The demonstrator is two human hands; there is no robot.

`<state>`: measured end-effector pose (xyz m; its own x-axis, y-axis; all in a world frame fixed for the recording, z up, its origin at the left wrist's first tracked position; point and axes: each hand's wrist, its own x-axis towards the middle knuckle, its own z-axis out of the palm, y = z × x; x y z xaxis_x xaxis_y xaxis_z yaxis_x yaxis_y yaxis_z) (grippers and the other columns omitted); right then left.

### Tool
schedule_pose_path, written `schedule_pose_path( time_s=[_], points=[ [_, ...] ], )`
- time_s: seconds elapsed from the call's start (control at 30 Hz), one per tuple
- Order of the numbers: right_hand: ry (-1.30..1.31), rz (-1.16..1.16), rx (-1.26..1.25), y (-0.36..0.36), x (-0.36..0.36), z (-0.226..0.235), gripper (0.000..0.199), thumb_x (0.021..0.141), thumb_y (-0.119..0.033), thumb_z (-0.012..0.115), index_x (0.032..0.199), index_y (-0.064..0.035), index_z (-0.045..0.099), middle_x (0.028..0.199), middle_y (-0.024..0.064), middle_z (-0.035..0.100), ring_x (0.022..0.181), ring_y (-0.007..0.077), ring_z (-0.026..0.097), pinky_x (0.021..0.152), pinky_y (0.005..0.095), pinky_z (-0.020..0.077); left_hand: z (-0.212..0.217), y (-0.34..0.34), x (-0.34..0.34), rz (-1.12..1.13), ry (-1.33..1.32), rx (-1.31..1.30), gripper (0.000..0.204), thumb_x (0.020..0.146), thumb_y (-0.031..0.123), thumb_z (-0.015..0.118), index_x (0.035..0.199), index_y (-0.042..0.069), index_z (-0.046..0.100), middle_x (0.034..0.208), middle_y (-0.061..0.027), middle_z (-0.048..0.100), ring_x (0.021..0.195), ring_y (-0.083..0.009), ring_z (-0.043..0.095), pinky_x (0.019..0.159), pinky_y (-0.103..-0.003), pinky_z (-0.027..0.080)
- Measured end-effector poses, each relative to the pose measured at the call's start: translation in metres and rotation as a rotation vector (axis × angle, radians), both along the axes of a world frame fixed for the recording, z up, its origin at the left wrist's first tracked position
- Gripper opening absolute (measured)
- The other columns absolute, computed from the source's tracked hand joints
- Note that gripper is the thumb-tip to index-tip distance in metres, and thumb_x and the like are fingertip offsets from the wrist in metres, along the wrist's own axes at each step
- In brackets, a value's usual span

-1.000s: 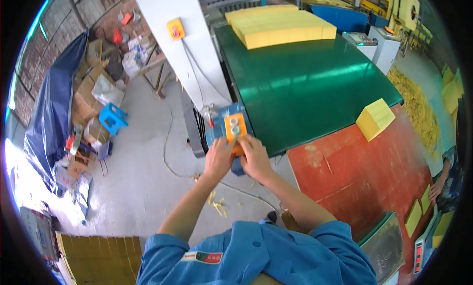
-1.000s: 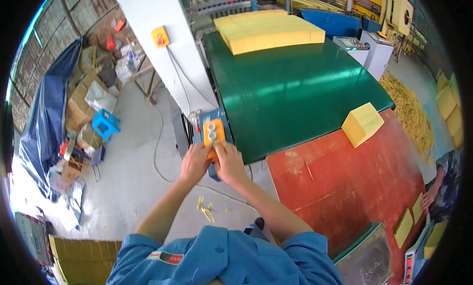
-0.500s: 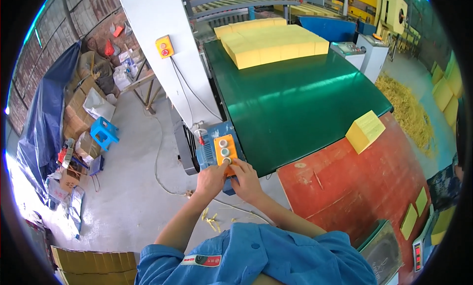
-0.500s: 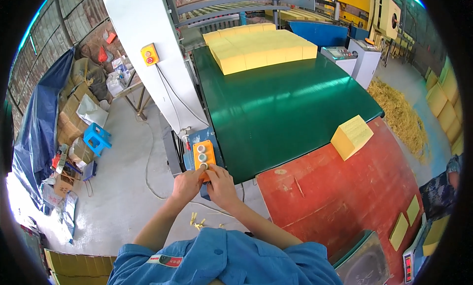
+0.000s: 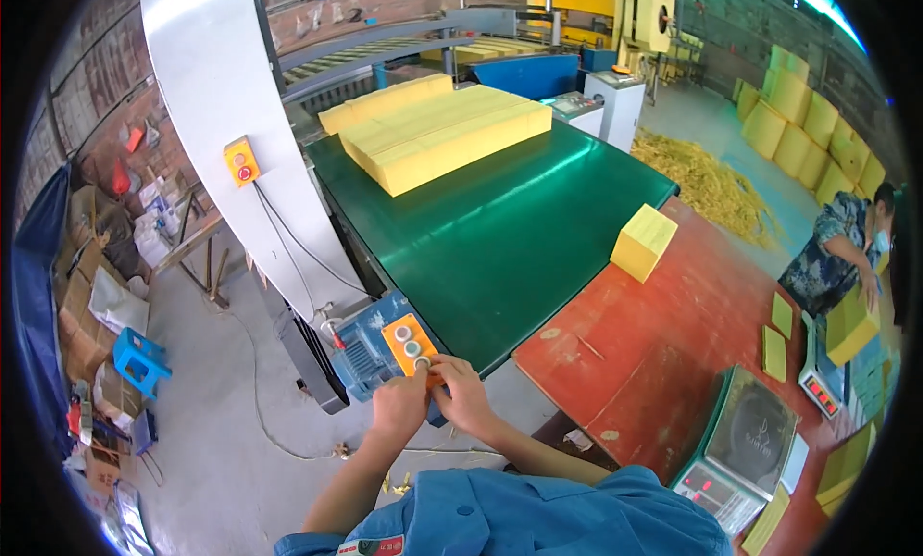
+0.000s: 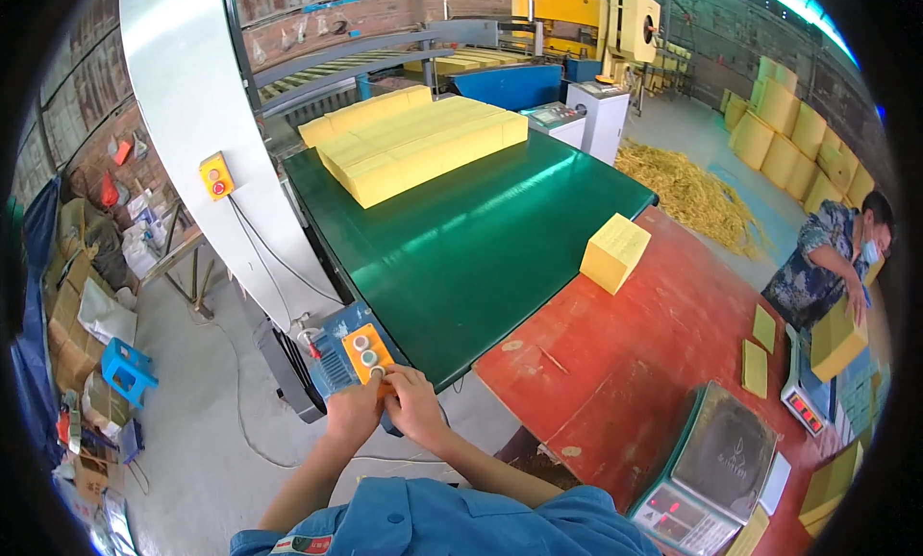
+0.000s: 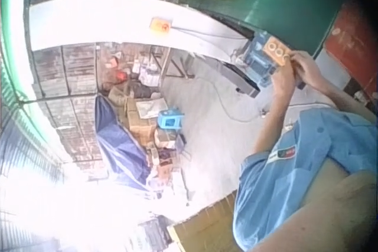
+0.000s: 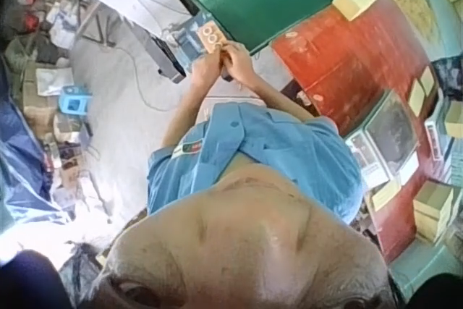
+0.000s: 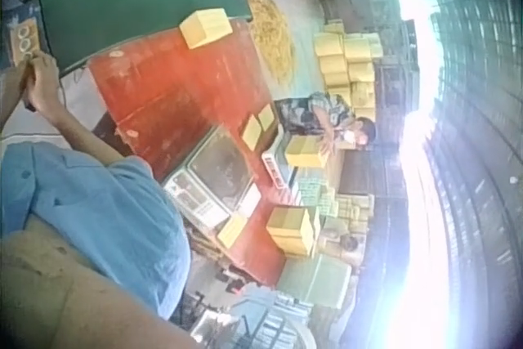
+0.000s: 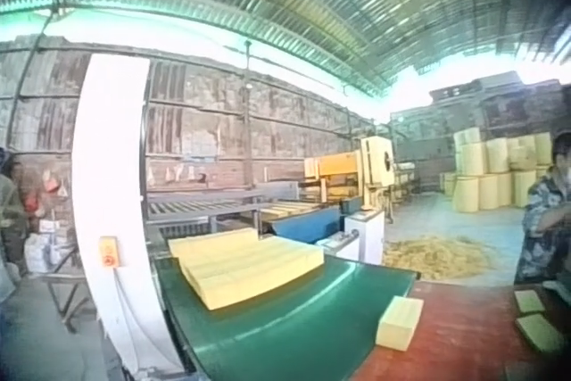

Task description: Weighing stacks of yellow paper pads on a digital scale and sorting them in a production facility.

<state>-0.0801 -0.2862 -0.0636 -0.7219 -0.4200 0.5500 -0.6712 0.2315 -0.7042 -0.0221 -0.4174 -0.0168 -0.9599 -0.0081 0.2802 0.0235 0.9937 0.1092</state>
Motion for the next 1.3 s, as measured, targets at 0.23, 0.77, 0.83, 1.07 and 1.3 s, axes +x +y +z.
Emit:
schedule_pose_path(
  time_s=[0.23, 0.77, 0.83, 1.07, 1.3],
  points=[
    [0.034, -0.114, -0.161, -0.003, 0.031, 0.049, 0.024, 0.081, -0.002, 0.065, 0.105, -0.0023, 0.062, 0.117, 0.0157, 0.062, 0.110, 0.0337, 0.059, 0.092, 0.0407, 0.0474, -0.020, -0.018, -0.005, -0.103, 0.005, 0.015, 0.035, 0.082, 0.023, 0.064, 0.111, 0.004, 0.058, 0.065, -0.0102, 0.065, 0.060, -0.0257, 0.067, 0.053, -0.039, 0.052],
    [0.439, 0.486, -0.509, 0.069, 0.074, 0.284, 0.090, 0.090, -0.038, 0.069, 0.147, 0.0069, 0.016, 0.117, 0.0284, 0.059, 0.090, 0.0315, 0.067, 0.072, 0.0386, 0.0580, -0.016, -0.029, -0.010, -0.250, 0.089, -0.036, 0.031, 0.082, 0.021, 0.063, 0.103, 0.001, 0.052, 0.062, -0.0078, 0.064, 0.058, -0.0238, 0.067, 0.050, -0.035, 0.052],
    [0.552, 0.154, -0.817, 0.049, 0.084, 0.310, 0.092, 0.089, -0.050, 0.065, 0.148, 0.0042, 0.020, 0.118, 0.0232, 0.060, 0.092, 0.0289, 0.065, 0.073, 0.0410, 0.0560, -0.003, -0.024, -0.011, -0.230, 0.007, -0.048, 0.032, 0.082, 0.021, 0.063, 0.105, 0.001, 0.052, 0.062, -0.0073, 0.064, 0.057, -0.0238, 0.067, 0.050, -0.035, 0.052],
    [0.497, 0.032, -1.078, 0.023, 0.080, 0.320, 0.083, 0.091, -0.052, 0.059, 0.146, 0.0030, 0.029, 0.117, 0.0188, 0.061, 0.093, 0.0267, 0.064, 0.075, 0.0417, 0.0545, -0.020, -0.027, -0.009, -0.176, -0.009, -0.069, 0.044, 0.082, 0.028, 0.070, 0.112, 0.003, 0.051, 0.066, -0.0077, 0.065, 0.062, -0.0245, 0.067, 0.052, -0.037, 0.051],
    [0.408, 0.165, -1.120, 0.022, 0.081, 0.322, 0.079, 0.092, -0.051, 0.058, 0.144, 0.0028, 0.031, 0.117, 0.0186, 0.062, 0.093, 0.0267, 0.064, 0.075, 0.0413, 0.0543, -0.011, -0.023, -0.001, -0.195, -0.053, -0.040, 0.039, 0.082, 0.025, 0.067, 0.110, 0.003, 0.052, 0.065, -0.0079, 0.064, 0.061, -0.0247, 0.067, 0.052, -0.036, 0.051]
  ],
)
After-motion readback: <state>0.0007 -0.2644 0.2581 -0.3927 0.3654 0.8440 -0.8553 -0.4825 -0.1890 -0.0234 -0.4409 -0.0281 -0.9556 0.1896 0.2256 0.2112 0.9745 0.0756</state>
